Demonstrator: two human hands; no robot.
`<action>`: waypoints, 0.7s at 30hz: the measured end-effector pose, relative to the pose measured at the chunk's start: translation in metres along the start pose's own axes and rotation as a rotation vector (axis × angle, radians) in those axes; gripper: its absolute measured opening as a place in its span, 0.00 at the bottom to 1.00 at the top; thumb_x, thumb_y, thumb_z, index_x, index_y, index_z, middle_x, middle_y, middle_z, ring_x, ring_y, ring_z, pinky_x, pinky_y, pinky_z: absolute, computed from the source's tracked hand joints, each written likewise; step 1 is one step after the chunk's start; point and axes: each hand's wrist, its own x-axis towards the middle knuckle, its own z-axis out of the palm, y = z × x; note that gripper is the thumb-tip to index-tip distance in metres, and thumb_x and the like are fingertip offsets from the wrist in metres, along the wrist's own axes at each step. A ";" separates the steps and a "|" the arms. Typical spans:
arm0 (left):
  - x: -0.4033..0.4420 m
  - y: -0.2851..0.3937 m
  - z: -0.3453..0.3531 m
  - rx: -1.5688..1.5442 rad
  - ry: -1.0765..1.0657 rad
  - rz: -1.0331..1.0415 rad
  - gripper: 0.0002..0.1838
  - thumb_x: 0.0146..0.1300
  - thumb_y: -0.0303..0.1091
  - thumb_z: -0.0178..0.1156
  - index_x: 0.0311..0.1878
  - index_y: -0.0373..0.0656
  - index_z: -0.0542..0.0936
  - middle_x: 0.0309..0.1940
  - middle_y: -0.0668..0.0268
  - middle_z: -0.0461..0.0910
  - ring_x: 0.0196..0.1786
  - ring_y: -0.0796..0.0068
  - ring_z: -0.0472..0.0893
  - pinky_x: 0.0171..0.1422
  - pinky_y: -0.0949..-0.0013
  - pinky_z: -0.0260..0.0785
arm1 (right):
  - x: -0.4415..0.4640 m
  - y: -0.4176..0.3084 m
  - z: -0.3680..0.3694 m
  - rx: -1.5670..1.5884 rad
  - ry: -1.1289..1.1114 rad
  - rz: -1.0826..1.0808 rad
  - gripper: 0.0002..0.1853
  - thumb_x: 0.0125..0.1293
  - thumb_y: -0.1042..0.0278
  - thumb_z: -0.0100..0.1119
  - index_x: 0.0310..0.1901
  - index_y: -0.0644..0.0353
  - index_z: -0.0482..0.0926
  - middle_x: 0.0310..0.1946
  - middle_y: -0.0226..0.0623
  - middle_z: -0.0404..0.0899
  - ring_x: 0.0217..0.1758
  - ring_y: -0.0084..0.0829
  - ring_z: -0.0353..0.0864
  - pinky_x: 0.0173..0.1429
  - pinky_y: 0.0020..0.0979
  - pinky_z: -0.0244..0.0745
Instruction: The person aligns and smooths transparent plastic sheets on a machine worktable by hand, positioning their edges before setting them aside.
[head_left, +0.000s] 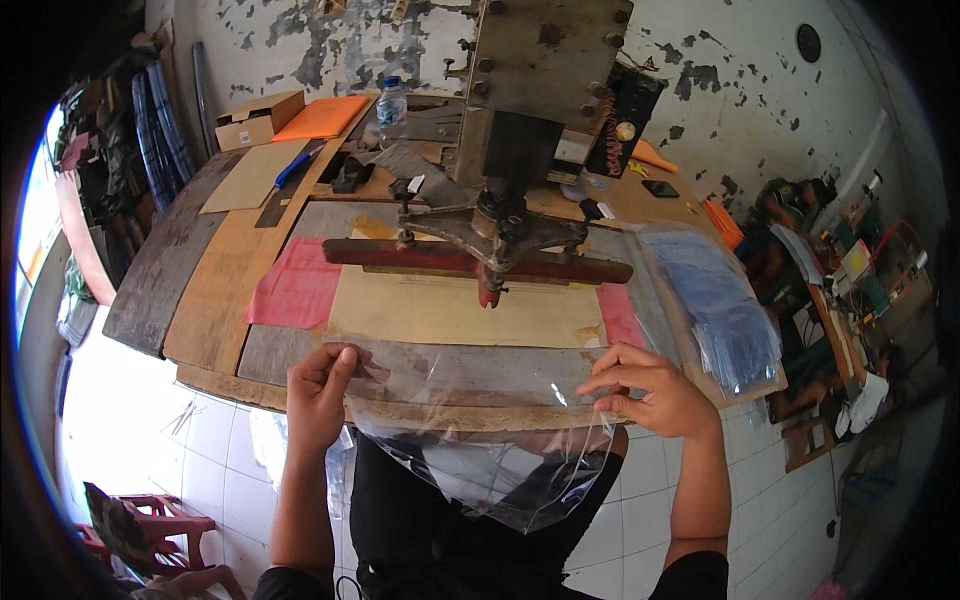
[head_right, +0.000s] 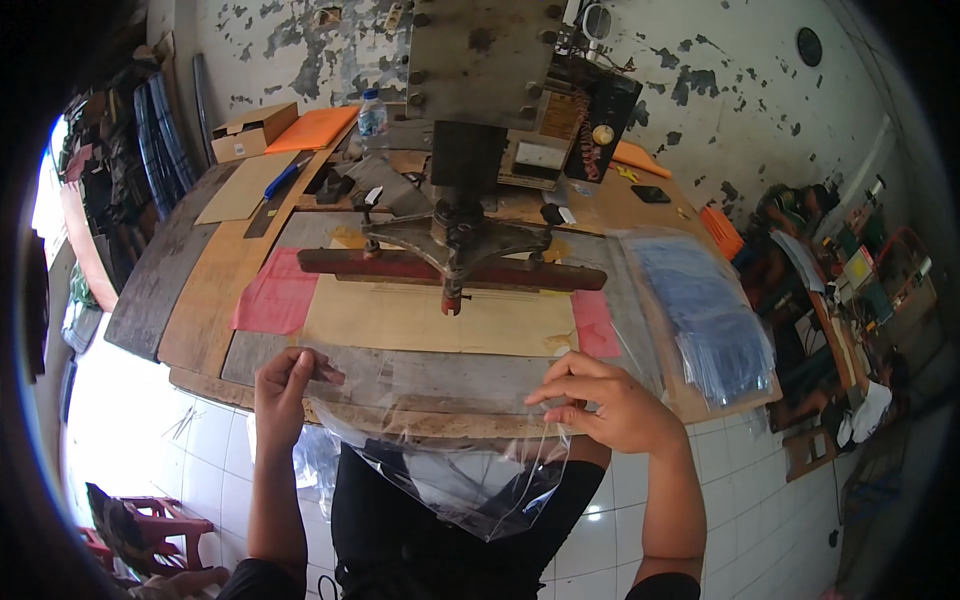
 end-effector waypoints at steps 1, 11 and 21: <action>0.000 -0.001 -0.001 0.010 0.005 -0.013 0.15 0.84 0.34 0.57 0.46 0.29 0.84 0.36 0.56 0.91 0.44 0.70 0.90 0.56 0.67 0.79 | 0.000 0.001 0.000 0.000 0.001 0.000 0.16 0.67 0.83 0.70 0.56 0.60 0.89 0.47 0.31 0.81 0.48 0.28 0.85 0.53 0.30 0.83; -0.002 0.007 0.005 0.067 0.051 0.026 0.17 0.85 0.38 0.56 0.46 0.31 0.84 0.34 0.56 0.90 0.39 0.72 0.89 0.52 0.68 0.79 | 0.005 0.004 0.005 0.021 -0.029 0.095 0.09 0.66 0.71 0.77 0.40 0.63 0.85 0.43 0.33 0.84 0.45 0.29 0.85 0.49 0.31 0.80; -0.005 0.004 0.000 0.062 0.083 -0.013 0.15 0.83 0.35 0.59 0.46 0.29 0.84 0.33 0.56 0.91 0.39 0.73 0.89 0.50 0.71 0.79 | -0.002 0.018 0.030 0.172 0.136 0.169 0.08 0.73 0.72 0.71 0.40 0.64 0.81 0.35 0.34 0.89 0.44 0.31 0.92 0.50 0.31 0.81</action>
